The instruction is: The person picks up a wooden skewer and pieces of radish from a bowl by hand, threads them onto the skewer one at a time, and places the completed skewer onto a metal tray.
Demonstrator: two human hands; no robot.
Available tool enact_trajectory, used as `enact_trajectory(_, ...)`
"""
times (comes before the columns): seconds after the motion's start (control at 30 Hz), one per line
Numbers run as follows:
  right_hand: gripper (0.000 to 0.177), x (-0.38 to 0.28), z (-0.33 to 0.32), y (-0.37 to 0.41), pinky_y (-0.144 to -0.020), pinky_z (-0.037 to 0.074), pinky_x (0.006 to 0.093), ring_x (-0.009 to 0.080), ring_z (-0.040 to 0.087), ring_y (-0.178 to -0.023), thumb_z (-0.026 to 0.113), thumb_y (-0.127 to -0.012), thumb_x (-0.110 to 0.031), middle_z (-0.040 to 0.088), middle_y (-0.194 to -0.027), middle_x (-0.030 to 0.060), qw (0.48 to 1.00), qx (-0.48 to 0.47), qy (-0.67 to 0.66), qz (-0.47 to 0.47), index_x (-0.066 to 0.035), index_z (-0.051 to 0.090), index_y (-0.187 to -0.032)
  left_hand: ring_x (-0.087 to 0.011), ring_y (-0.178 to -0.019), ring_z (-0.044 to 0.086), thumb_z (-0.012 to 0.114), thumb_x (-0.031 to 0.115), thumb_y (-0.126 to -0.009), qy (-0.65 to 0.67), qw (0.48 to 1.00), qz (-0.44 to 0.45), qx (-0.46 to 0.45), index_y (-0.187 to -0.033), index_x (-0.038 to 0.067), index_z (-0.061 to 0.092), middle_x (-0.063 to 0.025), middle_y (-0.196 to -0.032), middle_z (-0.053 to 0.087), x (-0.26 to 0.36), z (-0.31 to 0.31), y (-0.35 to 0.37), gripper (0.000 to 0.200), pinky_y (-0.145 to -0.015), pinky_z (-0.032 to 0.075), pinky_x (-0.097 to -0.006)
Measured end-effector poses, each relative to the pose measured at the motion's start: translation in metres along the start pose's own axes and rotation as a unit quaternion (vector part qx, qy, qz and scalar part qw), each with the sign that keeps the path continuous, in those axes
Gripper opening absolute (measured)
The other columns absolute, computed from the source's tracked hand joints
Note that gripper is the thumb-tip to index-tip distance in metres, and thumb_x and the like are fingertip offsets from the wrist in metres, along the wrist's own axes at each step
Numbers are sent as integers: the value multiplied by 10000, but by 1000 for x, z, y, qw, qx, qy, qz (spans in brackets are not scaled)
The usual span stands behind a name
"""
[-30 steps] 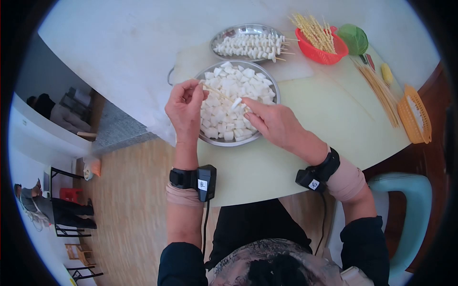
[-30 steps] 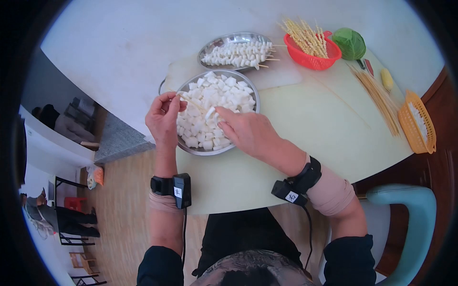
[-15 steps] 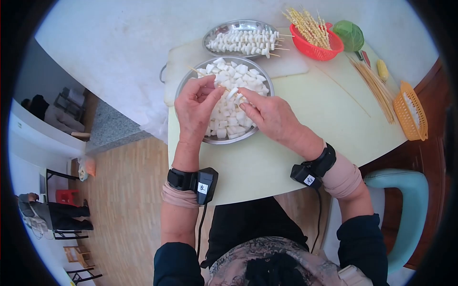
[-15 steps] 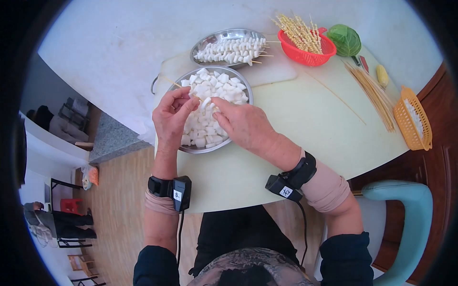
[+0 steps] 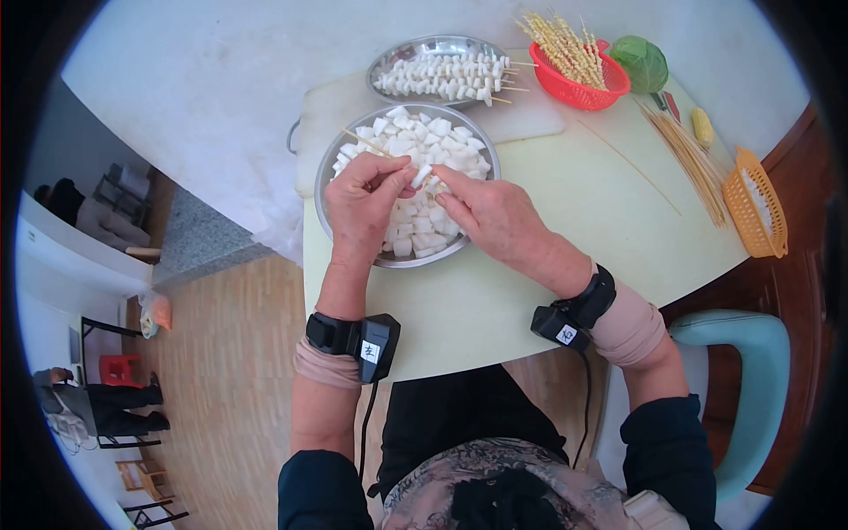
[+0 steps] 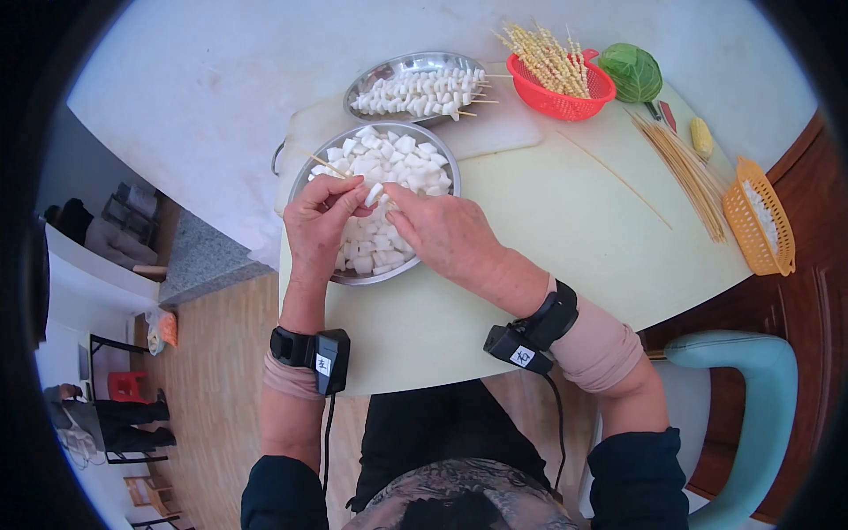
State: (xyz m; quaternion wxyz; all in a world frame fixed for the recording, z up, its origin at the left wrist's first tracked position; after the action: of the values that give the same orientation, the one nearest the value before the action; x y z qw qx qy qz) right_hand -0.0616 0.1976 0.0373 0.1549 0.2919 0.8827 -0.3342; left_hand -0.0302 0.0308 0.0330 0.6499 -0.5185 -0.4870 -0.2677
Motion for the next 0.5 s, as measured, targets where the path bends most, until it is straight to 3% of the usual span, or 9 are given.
enact_trajectory(0.5,319,2,1,-1,-586,495,436,342,626,-670,544,-886,-237,635,-732,176,1000,0,-23,8,-77,554,-1162,-130,-729,641,641,-19,-823,-33,998,24,-38,-947,-35,652,-67,-834,637,9,-4,-2,126,-653,534,-233)
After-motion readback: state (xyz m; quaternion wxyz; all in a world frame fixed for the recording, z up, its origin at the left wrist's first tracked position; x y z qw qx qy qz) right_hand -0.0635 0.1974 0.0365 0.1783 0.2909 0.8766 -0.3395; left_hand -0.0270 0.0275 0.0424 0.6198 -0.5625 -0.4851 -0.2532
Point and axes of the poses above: each hand's wrist, its own y-axis away from the middle knuckle, its own z-axis out of the palm, x = y × z, the point moved 3 cm from there along -y, towards the middle knuckle
